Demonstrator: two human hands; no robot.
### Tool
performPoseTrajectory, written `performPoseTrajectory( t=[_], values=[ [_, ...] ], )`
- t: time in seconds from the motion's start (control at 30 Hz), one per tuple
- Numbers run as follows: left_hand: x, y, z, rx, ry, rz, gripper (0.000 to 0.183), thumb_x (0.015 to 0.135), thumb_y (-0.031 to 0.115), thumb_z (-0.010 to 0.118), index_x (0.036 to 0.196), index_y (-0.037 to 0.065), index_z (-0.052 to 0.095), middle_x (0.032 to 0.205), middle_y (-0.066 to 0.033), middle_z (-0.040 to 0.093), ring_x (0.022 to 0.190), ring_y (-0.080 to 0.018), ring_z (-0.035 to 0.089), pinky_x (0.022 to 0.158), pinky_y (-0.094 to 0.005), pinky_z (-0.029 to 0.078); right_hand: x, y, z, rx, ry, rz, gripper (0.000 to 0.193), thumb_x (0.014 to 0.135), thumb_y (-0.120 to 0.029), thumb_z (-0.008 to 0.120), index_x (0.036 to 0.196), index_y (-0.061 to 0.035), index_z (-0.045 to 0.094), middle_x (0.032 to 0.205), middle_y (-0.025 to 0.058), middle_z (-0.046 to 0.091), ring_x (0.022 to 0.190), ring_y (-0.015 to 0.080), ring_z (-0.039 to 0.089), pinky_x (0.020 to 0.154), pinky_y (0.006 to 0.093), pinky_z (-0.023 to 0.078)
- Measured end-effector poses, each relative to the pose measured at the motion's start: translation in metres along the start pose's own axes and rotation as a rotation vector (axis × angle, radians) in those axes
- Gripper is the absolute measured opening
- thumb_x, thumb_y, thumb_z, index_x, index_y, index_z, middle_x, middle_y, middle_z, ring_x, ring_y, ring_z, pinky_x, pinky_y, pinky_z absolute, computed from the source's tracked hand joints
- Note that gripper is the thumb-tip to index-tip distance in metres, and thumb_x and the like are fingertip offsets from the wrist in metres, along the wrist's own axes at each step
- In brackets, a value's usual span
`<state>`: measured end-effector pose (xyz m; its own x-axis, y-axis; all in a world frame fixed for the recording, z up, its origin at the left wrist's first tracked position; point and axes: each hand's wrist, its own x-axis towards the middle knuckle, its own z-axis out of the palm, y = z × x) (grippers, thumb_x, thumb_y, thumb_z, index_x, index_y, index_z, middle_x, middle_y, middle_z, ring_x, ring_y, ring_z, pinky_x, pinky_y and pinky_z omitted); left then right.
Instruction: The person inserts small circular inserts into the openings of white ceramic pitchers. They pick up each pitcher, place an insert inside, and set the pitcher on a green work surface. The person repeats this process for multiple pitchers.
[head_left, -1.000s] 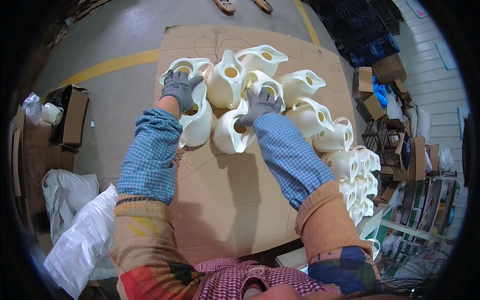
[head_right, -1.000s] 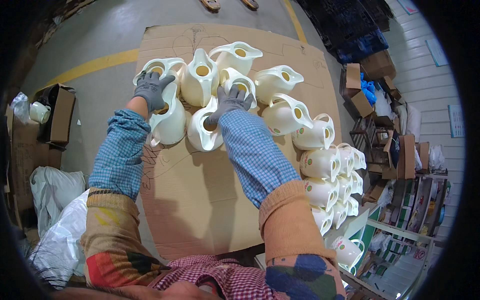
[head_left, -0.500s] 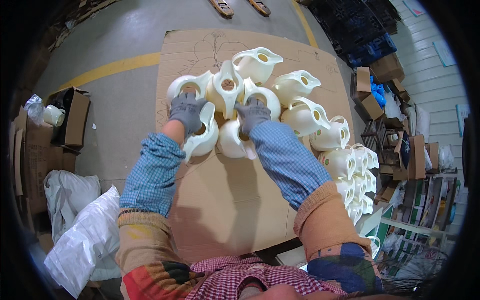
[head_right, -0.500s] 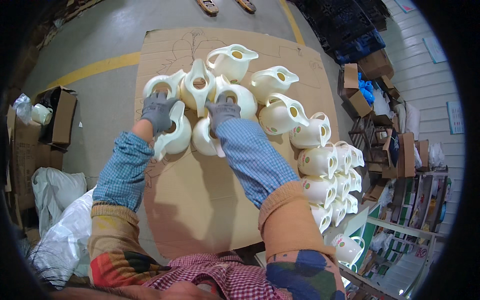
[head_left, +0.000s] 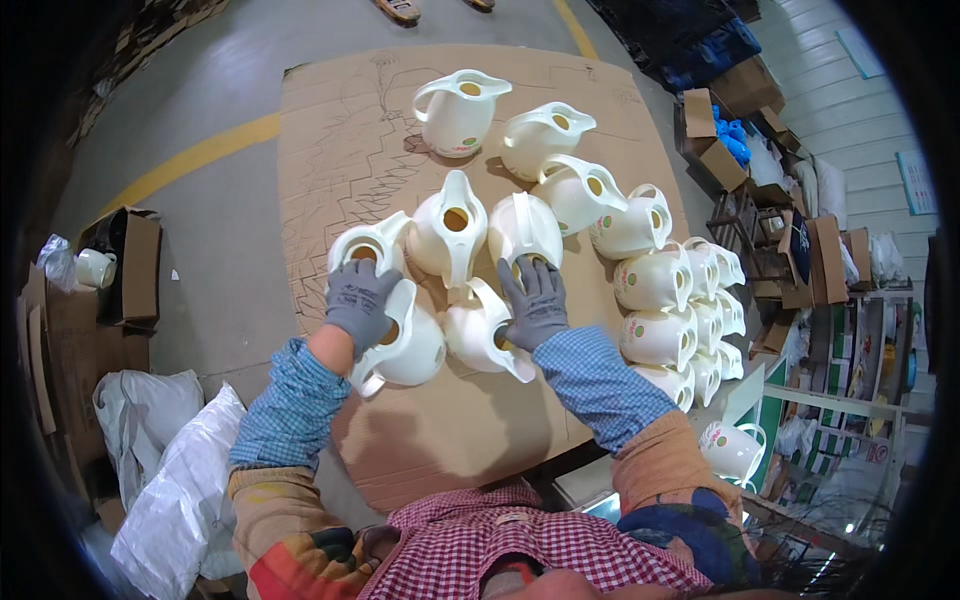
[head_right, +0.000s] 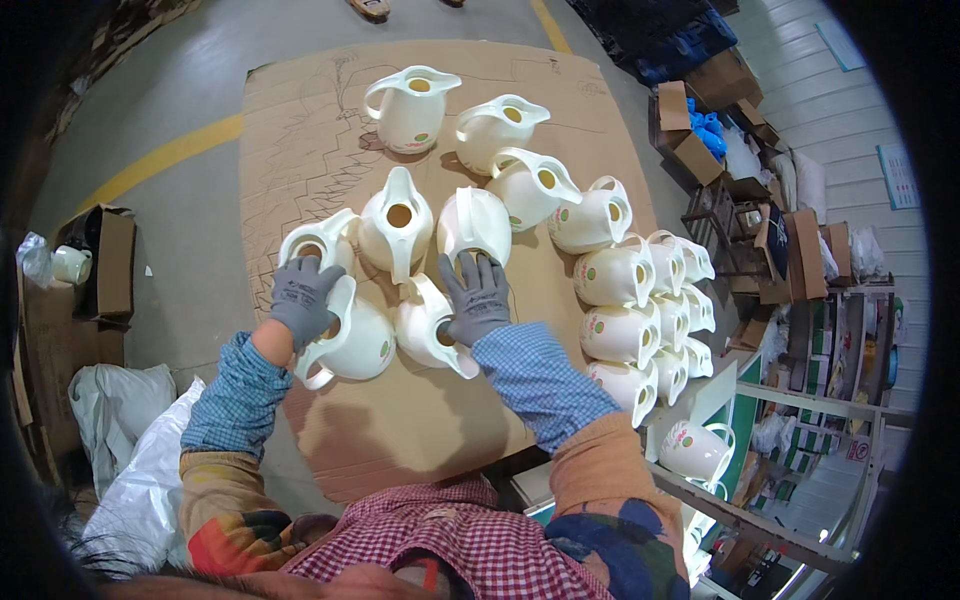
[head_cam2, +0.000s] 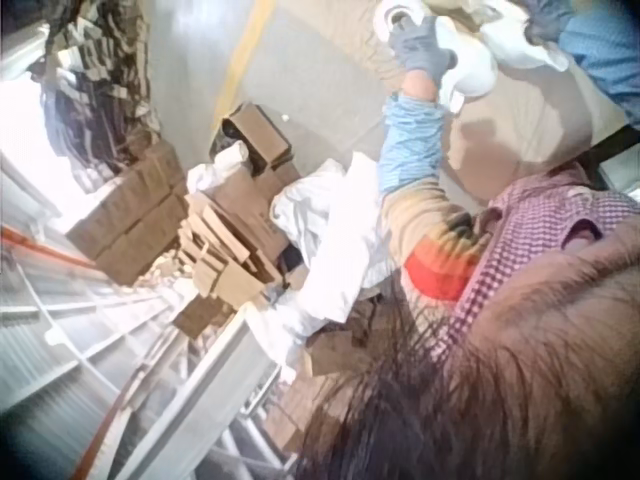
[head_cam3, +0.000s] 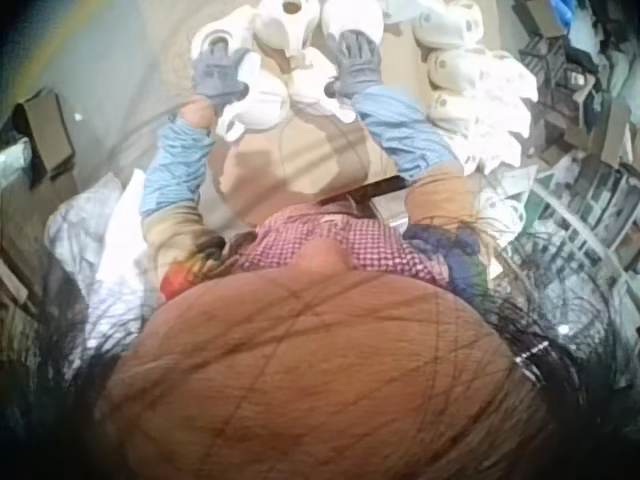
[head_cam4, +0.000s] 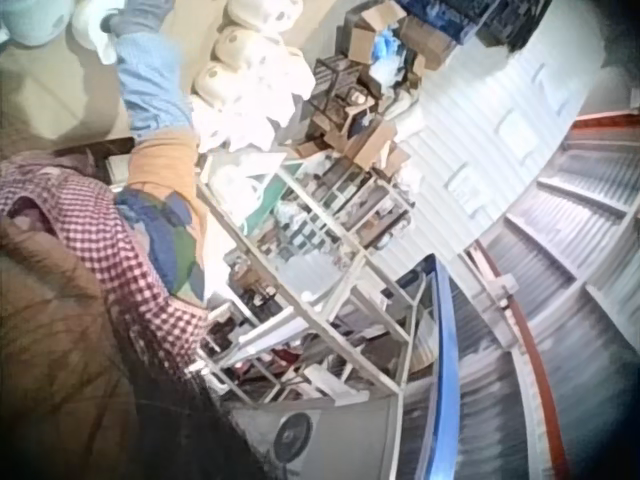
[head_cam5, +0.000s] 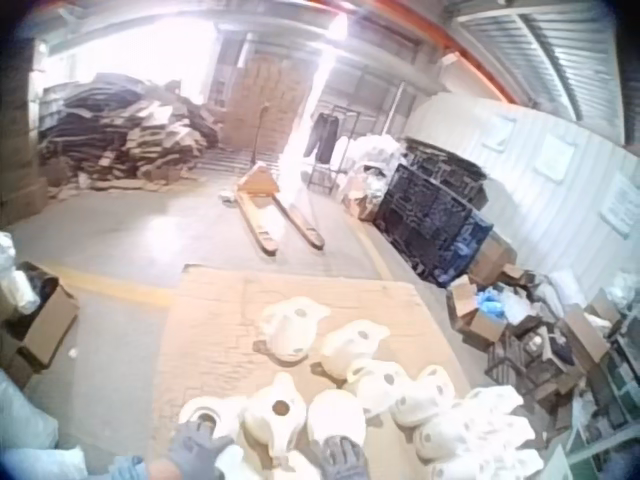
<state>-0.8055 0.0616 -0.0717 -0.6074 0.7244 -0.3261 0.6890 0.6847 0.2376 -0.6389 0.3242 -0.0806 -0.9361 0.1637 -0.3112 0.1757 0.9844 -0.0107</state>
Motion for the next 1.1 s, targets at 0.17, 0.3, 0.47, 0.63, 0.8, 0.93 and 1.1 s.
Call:
performPoseTrajectory(
  t=[0.17,0.3,0.47,0.63,0.8,0.93,1.1],
  values=[
    [0.023,-0.007,0.003,-0.011,0.082,-0.063,0.068,0.064,0.027,0.085,0.129,0.024,0.063,0.128,-0.0164,0.055,0.122,-0.0385,0.054,0.101,-0.0519,0.044,0.012,-0.013,-0.026,-0.022,-0.149,0.069,0.118,0.07,-0.04,0.083,0.165,-0.0231,0.016,0.154,0.0238,0.035,0.145,0.0434,0.034,0.125,0.0564,0.012],
    [0.045,0.004,-0.01,0.117,0.05,-0.014,0.065,0.068,0.027,0.081,0.131,0.024,0.064,0.135,-0.0169,0.055,0.128,-0.0376,0.052,0.102,-0.0524,0.044,0.034,0.004,-0.009,-0.161,-0.133,-0.081,0.116,0.071,-0.031,0.081,0.165,-0.0256,0.015,0.148,0.0234,0.041,0.143,0.0386,0.039,0.126,0.0537,0.008],
    [0.061,0.007,-0.015,0.165,-0.01,-0.052,0.069,0.065,0.032,0.086,0.131,0.024,0.065,0.134,-0.0175,0.055,0.128,-0.0377,0.053,0.106,-0.0498,0.043,0.063,0.026,-0.031,-0.076,-0.21,-0.105,0.101,0.074,-0.026,0.076,0.161,-0.0259,0.026,0.15,0.0209,0.044,0.147,0.0374,0.037,0.127,0.0472,0.013],
    [0.029,0.01,0.004,0.104,0.053,0.047,0.06,0.061,0.029,0.087,0.117,0.019,0.069,0.124,-0.0165,0.059,0.122,-0.0384,0.054,0.103,-0.0484,0.044,0.02,0.027,-0.02,0.033,-0.165,-0.202,0.093,0.075,-0.021,0.074,0.159,-0.0234,0.033,0.145,0.0185,0.05,0.146,0.0362,0.039,0.126,0.0447,0.017],
    [-0.052,0.044,0.022,0.028,0.1,0.21,0.052,0.058,0.024,0.084,0.108,0.017,0.07,0.117,-0.0163,0.059,0.117,-0.0405,0.054,0.099,-0.0519,0.044,-0.091,0.027,-0.01,0.159,-0.091,-0.285,0.077,0.082,-0.016,0.065,0.155,-0.0178,0.04,0.136,0.0167,0.054,0.139,0.0321,0.045,0.123,0.0448,0.022],
    [-0.12,0.093,0.001,-0.032,0.152,0.339,0.053,0.057,0.016,0.08,0.109,0.014,0.069,0.123,-0.0212,0.059,0.116,-0.0439,0.054,0.1,-0.0541,0.043,-0.207,0.022,-0.014,0.285,0.182,-0.248,0.085,0.071,-0.007,0.072,0.151,-0.0107,0.045,0.12,0.0165,0.06,0.124,0.032,0.055,0.12,0.0507,0.03],
    [-0.198,0.164,-0.048,-0.011,0.21,0.481,0.044,0.056,0.009,0.074,0.1,0.009,0.069,0.118,-0.0212,0.057,0.113,-0.0444,0.054,0.096,-0.0554,0.044,-0.343,0.007,-0.069,0.284,0.228,-0.156,0.09,0.07,-0.008,0.071,0.155,-0.0111,0.041,0.13,0.0194,0.057,0.128,0.0379,0.053,0.119,0.0541,0.033]
  ],
)
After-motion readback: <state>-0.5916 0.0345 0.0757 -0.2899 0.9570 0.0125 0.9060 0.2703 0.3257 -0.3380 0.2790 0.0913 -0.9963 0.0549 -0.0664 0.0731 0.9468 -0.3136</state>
